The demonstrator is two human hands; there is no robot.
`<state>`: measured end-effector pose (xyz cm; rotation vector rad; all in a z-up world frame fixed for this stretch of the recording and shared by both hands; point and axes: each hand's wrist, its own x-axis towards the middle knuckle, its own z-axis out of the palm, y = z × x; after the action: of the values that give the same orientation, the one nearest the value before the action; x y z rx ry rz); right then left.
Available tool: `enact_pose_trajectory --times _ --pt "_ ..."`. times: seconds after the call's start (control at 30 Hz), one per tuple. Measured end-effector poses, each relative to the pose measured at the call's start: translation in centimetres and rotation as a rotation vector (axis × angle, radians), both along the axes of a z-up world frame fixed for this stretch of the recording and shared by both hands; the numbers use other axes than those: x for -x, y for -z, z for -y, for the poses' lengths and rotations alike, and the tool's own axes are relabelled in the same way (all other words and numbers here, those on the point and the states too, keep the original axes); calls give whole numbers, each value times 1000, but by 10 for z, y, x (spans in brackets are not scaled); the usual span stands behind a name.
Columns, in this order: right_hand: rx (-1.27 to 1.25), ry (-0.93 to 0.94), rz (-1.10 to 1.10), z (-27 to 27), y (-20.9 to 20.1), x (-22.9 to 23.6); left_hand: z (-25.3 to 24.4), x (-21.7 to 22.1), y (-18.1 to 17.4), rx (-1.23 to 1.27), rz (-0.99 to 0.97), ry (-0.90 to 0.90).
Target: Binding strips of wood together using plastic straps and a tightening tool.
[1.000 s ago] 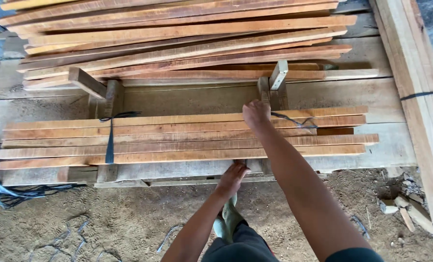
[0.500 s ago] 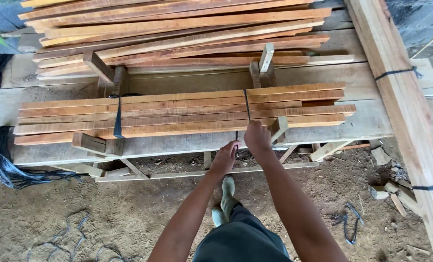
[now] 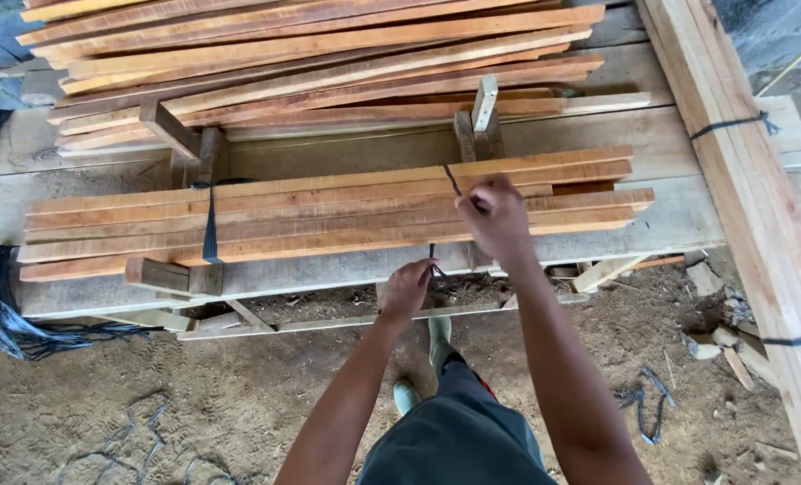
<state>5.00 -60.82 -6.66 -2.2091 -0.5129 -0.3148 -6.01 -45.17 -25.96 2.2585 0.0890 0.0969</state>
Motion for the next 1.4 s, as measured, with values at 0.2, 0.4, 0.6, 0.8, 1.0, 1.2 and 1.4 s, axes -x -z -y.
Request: enact_pose_trajectory --times 0.2,0.4,0.6,0.8,1.0,1.2,1.4 --pt "-587 -173 -277 -17 -52 -67 -5 -53 -63 -318 394 30" --pt "-633 -442 -604 -20 20 -156 -7 -98 -86 -215 285 -3" --pt "-649 -439 -824 -18 94 -195 -5 -159 -73 -22 189 -79" --pt "-512 -455 -789 -6 150 -206 -6 -205 -80 112 224 -274" --pt "-711 -279 -787 -7 168 -192 -20 -229 -21 459 -100 -324" --pt "-637 -251 -764 -9 128 -178 -21 -221 -54 378 119 -302" --pt "-707 -210 -799 -8 141 -187 -26 -237 -43 538 -57 -315"
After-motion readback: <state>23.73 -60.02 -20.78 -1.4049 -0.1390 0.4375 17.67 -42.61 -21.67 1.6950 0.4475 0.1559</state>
